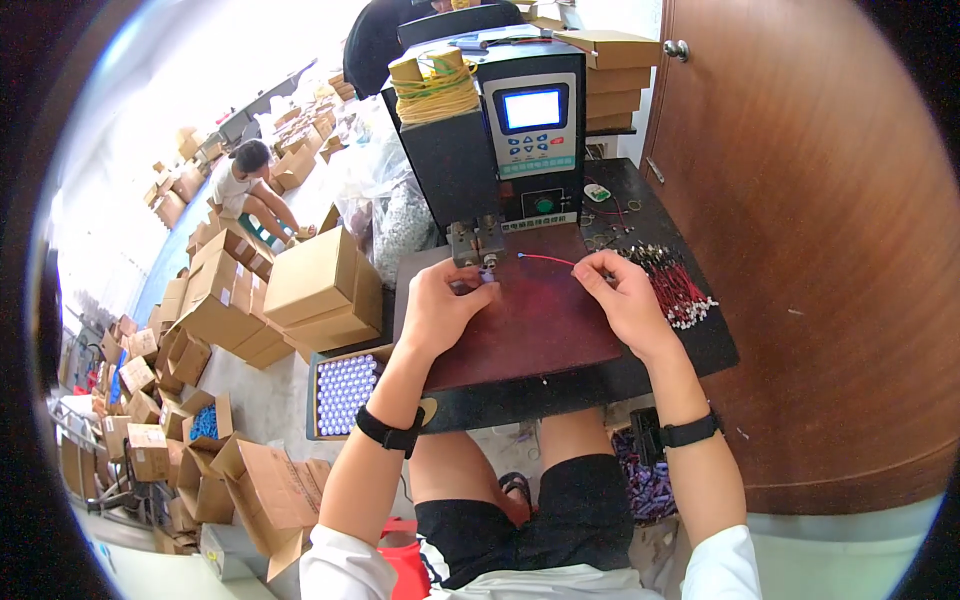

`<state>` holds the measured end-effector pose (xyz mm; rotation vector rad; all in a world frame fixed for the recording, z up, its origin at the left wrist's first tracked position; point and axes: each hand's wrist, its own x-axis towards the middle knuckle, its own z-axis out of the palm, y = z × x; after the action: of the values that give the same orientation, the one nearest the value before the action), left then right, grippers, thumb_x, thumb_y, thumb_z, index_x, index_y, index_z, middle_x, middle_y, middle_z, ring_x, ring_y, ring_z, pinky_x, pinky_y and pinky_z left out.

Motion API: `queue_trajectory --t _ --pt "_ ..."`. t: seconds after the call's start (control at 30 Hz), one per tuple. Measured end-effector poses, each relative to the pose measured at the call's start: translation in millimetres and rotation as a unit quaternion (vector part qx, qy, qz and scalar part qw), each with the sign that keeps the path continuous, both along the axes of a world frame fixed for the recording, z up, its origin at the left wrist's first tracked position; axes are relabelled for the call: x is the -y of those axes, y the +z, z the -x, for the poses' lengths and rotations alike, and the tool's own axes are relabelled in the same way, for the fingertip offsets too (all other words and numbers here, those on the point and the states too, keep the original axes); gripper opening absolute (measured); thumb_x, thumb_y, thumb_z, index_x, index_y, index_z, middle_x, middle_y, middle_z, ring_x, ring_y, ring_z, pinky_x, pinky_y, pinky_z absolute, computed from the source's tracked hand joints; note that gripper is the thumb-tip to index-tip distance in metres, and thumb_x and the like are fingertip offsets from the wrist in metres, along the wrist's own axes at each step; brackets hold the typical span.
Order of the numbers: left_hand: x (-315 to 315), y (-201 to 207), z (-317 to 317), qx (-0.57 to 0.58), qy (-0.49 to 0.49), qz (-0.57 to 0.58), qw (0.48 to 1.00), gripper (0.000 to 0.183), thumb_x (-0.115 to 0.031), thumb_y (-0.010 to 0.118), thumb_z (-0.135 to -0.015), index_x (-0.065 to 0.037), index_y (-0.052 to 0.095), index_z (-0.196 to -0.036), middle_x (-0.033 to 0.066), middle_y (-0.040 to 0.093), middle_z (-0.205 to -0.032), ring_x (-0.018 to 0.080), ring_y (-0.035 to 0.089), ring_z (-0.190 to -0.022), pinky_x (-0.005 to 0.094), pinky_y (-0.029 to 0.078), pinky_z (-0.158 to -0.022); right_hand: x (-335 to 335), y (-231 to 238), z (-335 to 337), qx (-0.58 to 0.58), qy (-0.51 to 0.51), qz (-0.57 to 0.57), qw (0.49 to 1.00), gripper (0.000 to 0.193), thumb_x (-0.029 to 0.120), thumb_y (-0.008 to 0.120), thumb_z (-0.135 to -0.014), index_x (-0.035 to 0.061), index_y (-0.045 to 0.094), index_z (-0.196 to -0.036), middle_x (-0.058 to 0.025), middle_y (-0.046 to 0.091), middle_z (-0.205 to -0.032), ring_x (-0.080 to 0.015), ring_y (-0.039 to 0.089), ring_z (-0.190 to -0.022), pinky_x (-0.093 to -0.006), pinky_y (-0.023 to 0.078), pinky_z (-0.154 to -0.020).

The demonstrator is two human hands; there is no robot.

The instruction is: The person removes a battery from a box, picks up a wire, and places both into a spot welder to attach the wire to the terminal. After welding, the person sets the battery aside and repeats the process with more batteries.

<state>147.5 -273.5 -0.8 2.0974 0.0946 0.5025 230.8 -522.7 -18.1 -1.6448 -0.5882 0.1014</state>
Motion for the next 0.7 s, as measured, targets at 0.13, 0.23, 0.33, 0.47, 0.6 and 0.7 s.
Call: queue_trajectory --t 0.13,0.23,0.33,0.47,0.6,0.7 --pt "-0.1 -1.2 -0.6 0.013 -0.001 0.008 1.0 0.029 -0.018 0.081 -0.077 0.003 0.075 -0.095 0.0119 0.075 -0.082 0.014 0.069 -0.075 0.0297 0.053 -0.072 -1.1 4.2 -0.9 -0.002 -0.002 0.002 1.0 0.022 0.022 0.066 -0.101 0.0002 0.067 -0.1 0.0038 0.06 -0.089 -0.0059 0.05 -0.084 -0.0237 0.042 -0.076" --pt "0.9 -1.4 -1.1 0.007 -0.002 0.021 1.0 0.026 -0.017 0.081 -0.076 0.002 0.076 -0.094 0.0111 0.075 -0.081 0.0132 0.068 -0.073 0.0293 0.053 -0.072 -0.7 3.1 -3.9 -0.01 0.001 0.002 1.0 0.021 0.023 0.065 -0.101 0.002 0.068 -0.101 0.0035 0.063 -0.092 -0.0046 0.055 -0.087 -0.0213 0.043 -0.077" --pt "0.7 -1.1 -0.3 0.012 0.001 0.017 1.0 0.026 -0.017 0.08 -0.076 0.002 0.076 -0.094 0.0107 0.076 -0.08 0.0121 0.068 -0.073 0.029 0.053 -0.071 -2.5 6.9 -1.7 -0.012 -0.007 0.007 1.0 0.021 0.021 0.066 -0.101 0.0002 0.067 -0.101 0.0036 0.061 -0.089 -0.0061 0.051 -0.084 -0.0234 0.043 -0.076" --pt "1.6 -0.6 -0.3 0.005 -0.003 0.029 1.0 0.025 -0.017 0.08 -0.077 0.001 0.076 -0.094 0.0108 0.076 -0.081 0.012 0.068 -0.073 0.029 0.053 -0.071 -2.1 4.2 -3.0 -0.005 -0.002 0.0 1.0 0.021 0.022 0.066 -0.101 0.0002 0.067 -0.101 0.0037 0.061 -0.089 -0.0059 0.051 -0.085 -0.0233 0.043 -0.076" --pt "0.3 -5.5 -1.7 0.013 0.002 0.024 1.0 0.025 -0.017 0.08 -0.077 0.001 0.076 -0.094 0.0111 0.076 -0.082 0.0119 0.068 -0.073 0.029 0.053 -0.071 -0.7 2.3 -3.8 -0.015 0.0 0.006 1.0 0.021 0.022 0.065 -0.101 0.0015 0.067 -0.102 0.0035 0.062 -0.091 -0.0055 0.053 -0.086 -0.0225 0.043 -0.077" --pt "0.3 -5.7 -0.6 0.016 0.003 0.014 1.0 0.025 -0.017 0.079 -0.077 0.001 0.076 -0.095 0.0113 0.076 -0.083 0.0119 0.068 -0.073 0.0291 0.053 -0.071 0.2 2.7 -2.5 -0.021 0.006 0.005 1.0 0.02 0.023 0.065 -0.101 0.0023 0.067 -0.102 0.0031 0.063 -0.093 -0.0052 0.055 -0.088 -0.0218 0.043 -0.078"
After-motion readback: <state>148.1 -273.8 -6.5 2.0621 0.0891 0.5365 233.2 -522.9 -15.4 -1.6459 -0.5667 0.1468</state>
